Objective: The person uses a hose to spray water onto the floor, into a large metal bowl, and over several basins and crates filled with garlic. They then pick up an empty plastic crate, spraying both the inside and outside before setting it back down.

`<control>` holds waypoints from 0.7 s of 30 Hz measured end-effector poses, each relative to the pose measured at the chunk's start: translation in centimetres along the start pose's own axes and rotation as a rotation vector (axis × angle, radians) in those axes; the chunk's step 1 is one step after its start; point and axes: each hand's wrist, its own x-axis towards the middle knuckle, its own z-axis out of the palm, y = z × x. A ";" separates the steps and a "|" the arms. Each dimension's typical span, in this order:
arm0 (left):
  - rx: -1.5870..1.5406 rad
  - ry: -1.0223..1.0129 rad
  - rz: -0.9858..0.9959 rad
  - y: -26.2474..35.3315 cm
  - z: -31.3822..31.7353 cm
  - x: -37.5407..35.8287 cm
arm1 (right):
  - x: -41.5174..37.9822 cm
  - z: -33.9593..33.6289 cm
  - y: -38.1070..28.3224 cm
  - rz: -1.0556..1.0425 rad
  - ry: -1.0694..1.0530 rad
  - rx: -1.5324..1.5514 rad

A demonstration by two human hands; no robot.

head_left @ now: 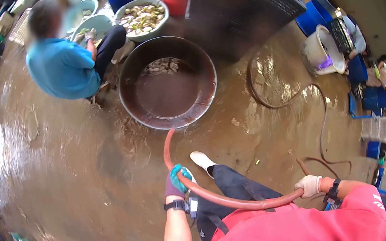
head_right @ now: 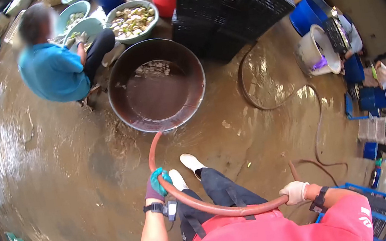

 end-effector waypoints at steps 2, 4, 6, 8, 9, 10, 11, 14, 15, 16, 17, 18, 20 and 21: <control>0.079 -0.023 -0.045 1.0 2.6 2.7 | -0.3 2.5 -0.9 0.009 0.073 0.066; 0.146 -0.053 -0.075 1.7 5.7 5.0 | -0.2 4.1 -1.7 0.039 0.127 0.138; 0.145 -0.091 -0.156 2.3 8.9 5.8 | 0.2 5.4 -2.2 0.071 0.176 0.238; 0.151 -0.095 -0.155 2.4 10.8 6.3 | 0.4 6.3 -2.3 0.071 0.222 0.265; 0.147 -0.099 -0.144 2.4 11.5 6.4 | 0.5 6.5 -2.2 0.067 0.266 0.280; 0.168 -0.083 -0.115 2.3 11.6 6.5 | 0.4 6.4 -2.2 0.065 0.265 0.283; 0.170 -0.080 -0.115 2.3 11.4 6.4 | 0.4 6.3 -2.4 0.072 0.261 0.299; 0.090 -0.078 -0.042 2.2 9.4 5.9 | 0.2 5.8 -2.9 0.089 0.243 0.289; 0.044 -0.064 -0.023 2.4 8.2 5.8 | 0.2 5.7 -3.1 0.101 0.232 0.266; 0.053 -0.045 0.026 2.7 7.3 5.2 | 0.2 5.5 -3.4 0.102 0.233 0.257; 0.059 -0.024 0.076 2.9 6.2 4.5 | 0.3 5.3 -3.7 0.101 0.221 0.246; 0.035 -0.008 0.083 3.4 5.1 3.8 | 0.4 4.9 -4.1 0.100 0.208 0.231; -0.007 0.035 0.128 4.4 3.2 2.1 | 0.9 3.9 -4.9 0.111 0.157 0.171; -0.030 0.080 0.165 5.2 1.9 1.2 | 1.3 3.4 -5.7 0.122 0.112 0.131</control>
